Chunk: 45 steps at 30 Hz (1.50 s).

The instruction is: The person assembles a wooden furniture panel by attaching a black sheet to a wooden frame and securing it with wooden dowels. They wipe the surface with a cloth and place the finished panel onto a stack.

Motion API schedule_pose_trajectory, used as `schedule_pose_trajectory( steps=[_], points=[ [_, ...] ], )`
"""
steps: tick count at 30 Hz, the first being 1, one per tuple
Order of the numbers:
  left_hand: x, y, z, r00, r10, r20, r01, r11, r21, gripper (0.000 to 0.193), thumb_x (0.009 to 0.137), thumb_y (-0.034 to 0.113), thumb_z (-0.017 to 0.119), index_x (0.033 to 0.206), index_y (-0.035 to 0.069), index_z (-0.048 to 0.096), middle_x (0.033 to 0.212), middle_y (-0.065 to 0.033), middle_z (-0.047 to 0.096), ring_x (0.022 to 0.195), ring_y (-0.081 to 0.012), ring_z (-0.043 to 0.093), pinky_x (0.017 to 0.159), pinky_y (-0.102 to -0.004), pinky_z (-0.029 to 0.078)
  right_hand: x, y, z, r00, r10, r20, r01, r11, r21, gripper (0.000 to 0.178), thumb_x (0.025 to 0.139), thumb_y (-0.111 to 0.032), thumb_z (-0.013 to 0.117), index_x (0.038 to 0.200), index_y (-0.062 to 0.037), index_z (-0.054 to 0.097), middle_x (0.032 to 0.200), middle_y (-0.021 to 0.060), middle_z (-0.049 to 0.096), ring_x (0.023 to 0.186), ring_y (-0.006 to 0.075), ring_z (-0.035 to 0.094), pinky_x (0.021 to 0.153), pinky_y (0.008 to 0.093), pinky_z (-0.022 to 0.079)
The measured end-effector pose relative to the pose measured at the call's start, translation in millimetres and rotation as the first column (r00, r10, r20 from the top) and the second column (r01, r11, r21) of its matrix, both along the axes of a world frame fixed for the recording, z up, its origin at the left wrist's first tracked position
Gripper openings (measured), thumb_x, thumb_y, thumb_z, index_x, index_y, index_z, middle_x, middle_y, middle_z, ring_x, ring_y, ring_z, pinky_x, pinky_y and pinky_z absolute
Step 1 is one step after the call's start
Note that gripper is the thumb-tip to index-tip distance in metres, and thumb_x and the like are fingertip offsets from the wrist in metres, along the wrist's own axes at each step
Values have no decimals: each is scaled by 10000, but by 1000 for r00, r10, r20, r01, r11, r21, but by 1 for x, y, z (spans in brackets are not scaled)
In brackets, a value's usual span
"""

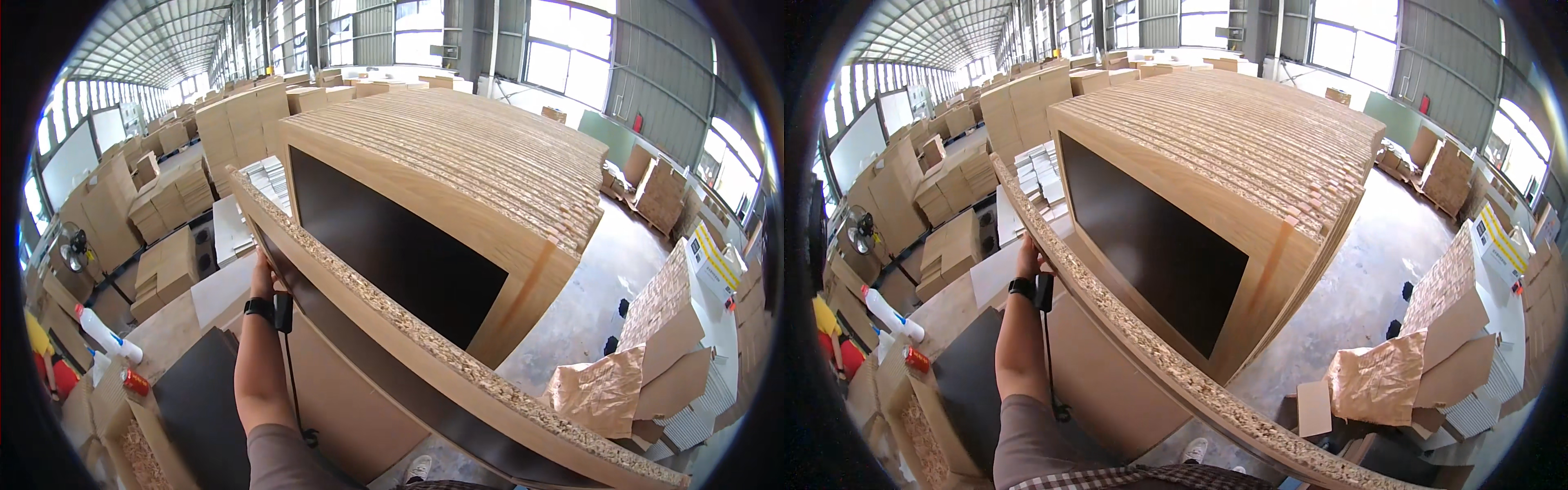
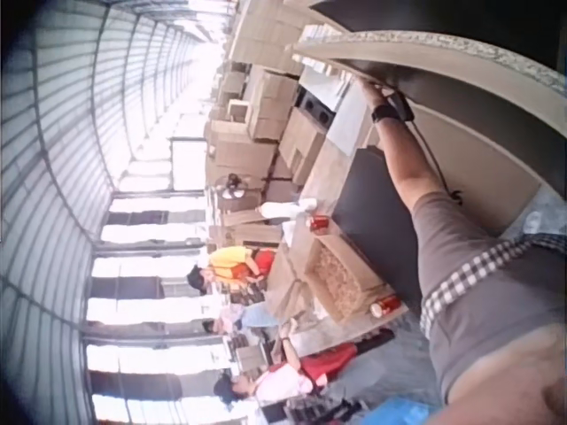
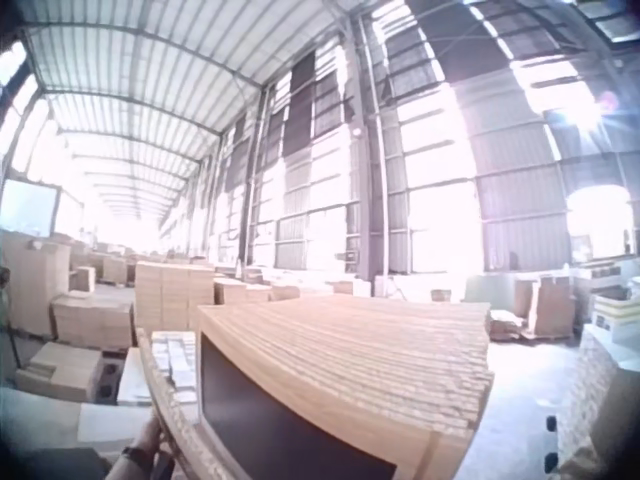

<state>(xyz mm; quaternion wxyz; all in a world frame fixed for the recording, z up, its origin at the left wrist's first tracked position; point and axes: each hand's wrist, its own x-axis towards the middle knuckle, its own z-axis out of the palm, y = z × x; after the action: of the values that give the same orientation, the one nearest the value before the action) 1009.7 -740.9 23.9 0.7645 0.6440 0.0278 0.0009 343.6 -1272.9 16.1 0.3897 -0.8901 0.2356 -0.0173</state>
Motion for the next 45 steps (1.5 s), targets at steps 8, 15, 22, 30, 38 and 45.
schedule_pose_trajectory(
  steps=[8, 15, 22, 30, 38, 45],
  points=[
    [-45, -43, -21, 990, -22, -139, 7, 995, -103, 947, 790, 835, 240, 1503, 217, 162, 1574, 59, 72, 1426, -333, 76, 1033, -682, 38, 39, -12, 37, 952, 305, -37, -304, 952, 18, 379, 873, -266, 632, 1155, -19, 583, 1087, 165, 623, 988, 291, 591, 858, 377, 470],
    [-292, -176, 179, 478, 45, 877, -532, 809, 248, 770, 938, 647, 228, 1383, 36, 372, 1492, -130, 297, 1372, -247, 272, 1120, -430, 184, 77, -31, 39, 688, 725, 35, -726, 688, 4, 439, 903, -330, 578, 1214, -23, 539, 1148, 154, 592, 1040, 278, 567, 903, 378, 449],
    [-373, -278, 246, 288, -411, 865, -411, 763, 499, 499, 966, 421, 334, 810, 48, 627, 836, -94, 629, 905, -280, 584, 1020, -408, 294, 77, -41, -4, 564, 794, 227, -777, 603, -179, 483, 923, -309, 510, 1326, -55, 433, 907, 110, 630, 807, 246, 632, 741, 374, 507],
    [-381, -267, 217, 377, -121, 918, -351, 899, 262, 632, 1032, 422, 175, 604, 57, 464, 665, -61, 499, 679, -186, 457, 788, -336, 367, 71, -20, -63, 691, 702, 174, -647, 707, -285, 321, 777, -261, 611, 1040, -78, 617, 772, 134, 643, 685, 329, 633, 604, 419, 514],
    [-336, -190, 231, 412, -282, 866, -155, 915, 372, 703, 997, 517, 92, 649, 64, 503, 652, -74, 463, 687, -187, 431, 807, -330, 356, 106, 22, -69, 610, 793, -18, -763, 580, -284, 244, 769, -271, 621, 895, -66, 585, 750, 117, 637, 649, 317, 645, 545, 436, 509],
    [-244, -150, 249, 386, -301, 872, -206, 893, 399, 691, 992, 524, 78, 664, 83, 497, 652, -56, 465, 730, -202, 444, 876, -378, 342, 210, 63, -58, 667, 734, 126, -675, 668, -313, 200, 781, -202, 594, 897, -39, 585, 758, 128, 644, 670, 323, 647, 559, 435, 506]
  ],
)
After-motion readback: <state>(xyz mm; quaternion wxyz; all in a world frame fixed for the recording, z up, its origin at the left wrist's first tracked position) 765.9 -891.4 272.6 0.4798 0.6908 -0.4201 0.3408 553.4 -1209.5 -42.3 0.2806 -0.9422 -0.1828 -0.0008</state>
